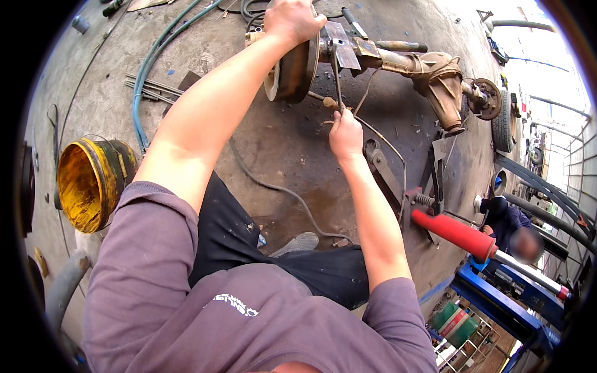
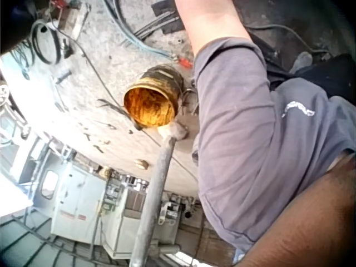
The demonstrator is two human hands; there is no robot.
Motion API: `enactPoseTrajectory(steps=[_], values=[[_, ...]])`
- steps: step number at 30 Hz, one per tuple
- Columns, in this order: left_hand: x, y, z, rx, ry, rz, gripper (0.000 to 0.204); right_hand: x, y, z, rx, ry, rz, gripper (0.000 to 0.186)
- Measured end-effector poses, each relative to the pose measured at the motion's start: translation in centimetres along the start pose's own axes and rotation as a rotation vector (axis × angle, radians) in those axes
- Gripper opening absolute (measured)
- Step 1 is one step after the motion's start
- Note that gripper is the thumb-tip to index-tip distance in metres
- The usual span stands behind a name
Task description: The person sits on the floor of a workshop and welds a metal brake drum using a handheld welding torch. They hold the drum with one hand and the torch with the other, creating sparks as they work on the rim. The person periodically stops to inspect the weld and uses a wrench to adjust the drum's position on a metal stand.
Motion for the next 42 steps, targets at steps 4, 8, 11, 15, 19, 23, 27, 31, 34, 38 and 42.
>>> enactPoseTrajectory(steps=[4, 8, 11, 15, 19, 23, 27, 31, 34, 38, 42], values=[[0.1, -0.1, -0.2, -0.017, -0.036, 0.001, 0.054, 0.6, -0.4, 0.2, 0.086, 0.102, -0.106, 0.023], [-0.3, -0.4, 0.1, 0.013, -0.026, 0.005, 0.055, -0.8, 0.6, 0.3, 0.090, 0.027, -0.024, 0.028], [-0.3, -0.7, -0.3, 0.022, -0.019, -0.009, 0.054, 0.4, -0.9, -0.1, 0.128, 0.127, -0.104, 0.027], [-0.7, -0.3, 0.1, 0.013, -0.044, 0.012, 0.054, -0.2, 0.8, 0.4, 0.098, 0.077, -0.052, 0.026], [-0.5, -0.6, -0.3, 0.003, -0.001, -0.007, 0.053, 0.5, 0.3, 0.4, 0.114, 0.125, -0.117, 0.025], [-0.5, 0.1, -0.1, -0.007, -0.032, -0.018, 0.052, -0.7, 1.6, 0.2, 0.124, 0.068, -0.073, 0.027], [-0.6, -1.4, -0.1, -0.002, 0.007, -0.045, 0.052, 0.5, -1.0, 0.3, 0.115, 0.113, -0.176, 0.025], [-0.7, -0.2, 0.0, -0.008, -0.059, -0.050, 0.052, -0.9, 2.1, 0.4, 0.111, 0.058, -0.104, 0.027], [-0.4, 0.0, -0.3, -0.026, -0.052, -0.035, 0.051, -0.1, 1.6, 0.4, 0.131, 0.102, -0.140, 0.028], [0.3, -0.1, 0.2, 0.004, -0.052, -0.021, 0.051, -0.4, 1.7, 0.2, 0.161, 0.126, -0.149, 0.028], [0.2, -0.3, 0.3, 0.017, 0.008, -0.023, 0.052, 0.1, 0.9, 0.1, 0.195, 0.145, -0.180, 0.028]])
Point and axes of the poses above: each hand's wrist, its own z-axis towards the middle knuckle, its own x-axis out of the palm, y = z × x, the point moved 7 cm from there along z, towards the middle knuckle, and after that the axes turned 1 degree about x, right-handed, at the moved point
